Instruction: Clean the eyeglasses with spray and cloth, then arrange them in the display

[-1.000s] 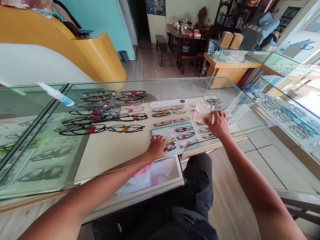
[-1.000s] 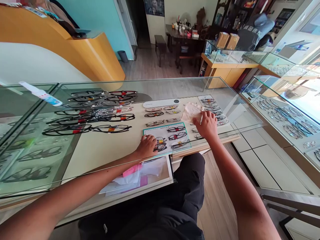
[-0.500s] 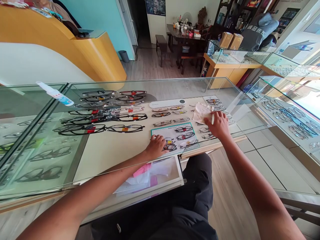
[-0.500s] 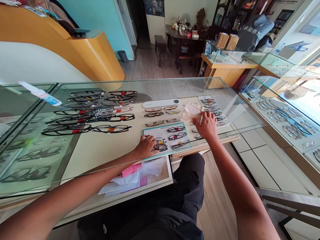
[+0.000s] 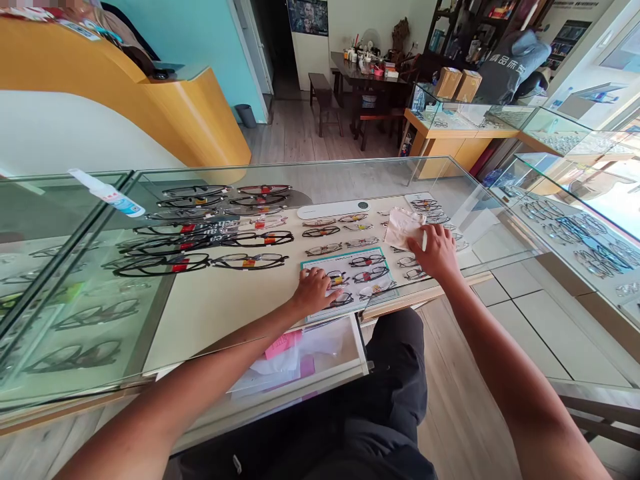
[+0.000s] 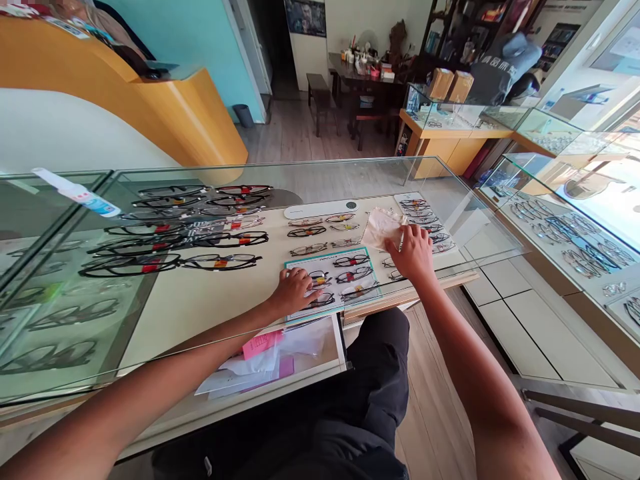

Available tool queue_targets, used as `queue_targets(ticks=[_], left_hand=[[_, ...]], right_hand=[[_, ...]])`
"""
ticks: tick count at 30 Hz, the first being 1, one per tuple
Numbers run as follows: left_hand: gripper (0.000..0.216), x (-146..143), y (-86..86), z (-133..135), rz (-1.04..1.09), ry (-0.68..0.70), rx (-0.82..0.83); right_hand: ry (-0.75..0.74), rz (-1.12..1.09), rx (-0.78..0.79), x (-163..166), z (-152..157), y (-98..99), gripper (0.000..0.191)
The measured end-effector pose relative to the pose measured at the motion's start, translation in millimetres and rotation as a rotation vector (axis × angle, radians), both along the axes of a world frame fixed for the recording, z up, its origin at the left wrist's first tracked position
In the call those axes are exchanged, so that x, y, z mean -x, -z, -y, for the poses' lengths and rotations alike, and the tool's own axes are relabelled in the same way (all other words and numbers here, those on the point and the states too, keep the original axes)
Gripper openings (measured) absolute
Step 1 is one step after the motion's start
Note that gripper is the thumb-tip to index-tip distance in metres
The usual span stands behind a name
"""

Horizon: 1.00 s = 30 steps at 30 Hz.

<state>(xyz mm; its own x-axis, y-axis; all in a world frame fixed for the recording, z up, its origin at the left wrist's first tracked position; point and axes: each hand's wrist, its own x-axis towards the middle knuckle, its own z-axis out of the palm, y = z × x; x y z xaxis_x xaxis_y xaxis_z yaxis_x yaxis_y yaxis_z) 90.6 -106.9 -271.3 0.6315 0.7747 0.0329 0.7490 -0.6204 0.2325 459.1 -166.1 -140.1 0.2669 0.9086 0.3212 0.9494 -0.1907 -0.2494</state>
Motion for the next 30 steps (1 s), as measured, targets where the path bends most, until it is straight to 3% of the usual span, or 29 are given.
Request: queue_targets(ticks=[11, 30], left_hand=[[0.038, -3, -1.0, -4, 0.039, -0.033, -0.028], [0.044, -15, 19.0, -35, 0.093, -0.087, 0.053]], right_hand=[[0.005, 0.003, 0.003, 1, 1, -0.5, 0.058], [0.014, 0.001, 0.001, 1, 1, 1.3, 0.057]])
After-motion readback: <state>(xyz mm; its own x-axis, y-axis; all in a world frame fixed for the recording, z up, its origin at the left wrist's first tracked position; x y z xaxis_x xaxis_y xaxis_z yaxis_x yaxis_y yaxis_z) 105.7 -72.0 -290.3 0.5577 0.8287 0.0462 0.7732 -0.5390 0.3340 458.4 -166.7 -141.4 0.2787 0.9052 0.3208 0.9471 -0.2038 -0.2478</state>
